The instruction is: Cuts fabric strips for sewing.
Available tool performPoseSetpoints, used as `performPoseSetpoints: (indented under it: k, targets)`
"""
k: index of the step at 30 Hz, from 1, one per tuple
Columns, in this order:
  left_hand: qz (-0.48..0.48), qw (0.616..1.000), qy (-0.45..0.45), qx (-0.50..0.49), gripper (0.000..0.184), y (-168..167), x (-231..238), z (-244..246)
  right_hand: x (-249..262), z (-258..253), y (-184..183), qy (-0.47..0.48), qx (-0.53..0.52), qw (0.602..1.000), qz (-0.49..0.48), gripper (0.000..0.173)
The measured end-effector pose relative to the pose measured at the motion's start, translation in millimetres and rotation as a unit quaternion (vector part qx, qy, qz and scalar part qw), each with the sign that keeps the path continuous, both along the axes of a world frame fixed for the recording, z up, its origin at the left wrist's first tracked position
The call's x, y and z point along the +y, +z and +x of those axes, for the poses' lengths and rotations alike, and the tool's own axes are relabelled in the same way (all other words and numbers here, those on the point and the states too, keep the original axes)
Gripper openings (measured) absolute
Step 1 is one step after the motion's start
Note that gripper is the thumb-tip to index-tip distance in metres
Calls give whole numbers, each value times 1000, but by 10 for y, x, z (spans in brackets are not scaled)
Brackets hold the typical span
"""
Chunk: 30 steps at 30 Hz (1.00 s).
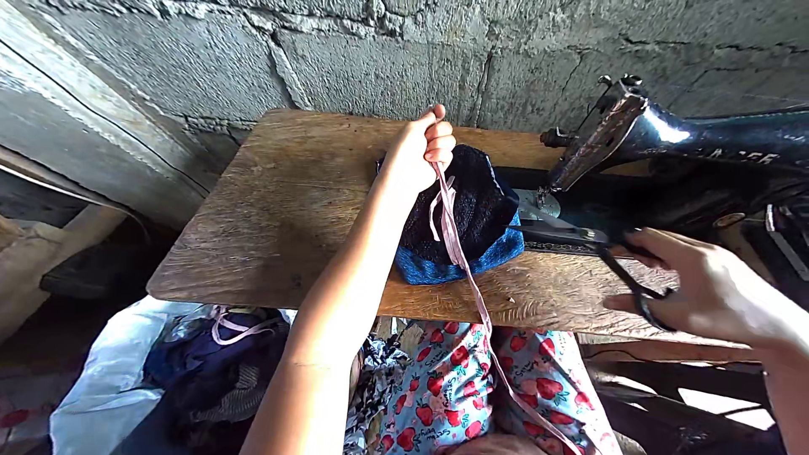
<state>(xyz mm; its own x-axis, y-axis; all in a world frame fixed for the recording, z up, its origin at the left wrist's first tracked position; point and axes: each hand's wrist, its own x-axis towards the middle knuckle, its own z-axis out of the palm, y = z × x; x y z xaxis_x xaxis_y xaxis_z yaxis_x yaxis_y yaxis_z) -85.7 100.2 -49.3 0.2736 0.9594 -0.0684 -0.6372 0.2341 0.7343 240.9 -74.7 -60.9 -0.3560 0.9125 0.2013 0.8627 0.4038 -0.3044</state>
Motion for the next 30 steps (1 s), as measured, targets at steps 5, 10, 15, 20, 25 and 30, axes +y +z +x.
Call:
performPoseSetpoints:
  k: [5, 10, 15, 20, 25, 30]
  targets:
    - [22, 998, -49, -12, 29, 51, -35, -31, 571, -354, -6, 67, -24, 994, -79, 61]
    - [2, 1000, -9, 14, 27, 14, -10, -2, 882, -549, -39, 131, 14, 983, -130, 41]
    - [-15, 999, 19, 38, 26, -3, 43, -30, 1034, -559, -63, 168, 101, 954, -227, 24]
    - [-35, 998, 25, 35, 23, -11, 63, -24, 1129, -504, -139, 182, 144, 928, -291, 21]
    - [-37, 998, 20, 48, 22, -13, 53, 2, 1153, -535, -97, 154, 130, 931, -303, 18]
    - [-40, 998, 20, 52, 22, -25, 48, 20, 1194, -594, -32, 152, 121, 931, -308, 20]
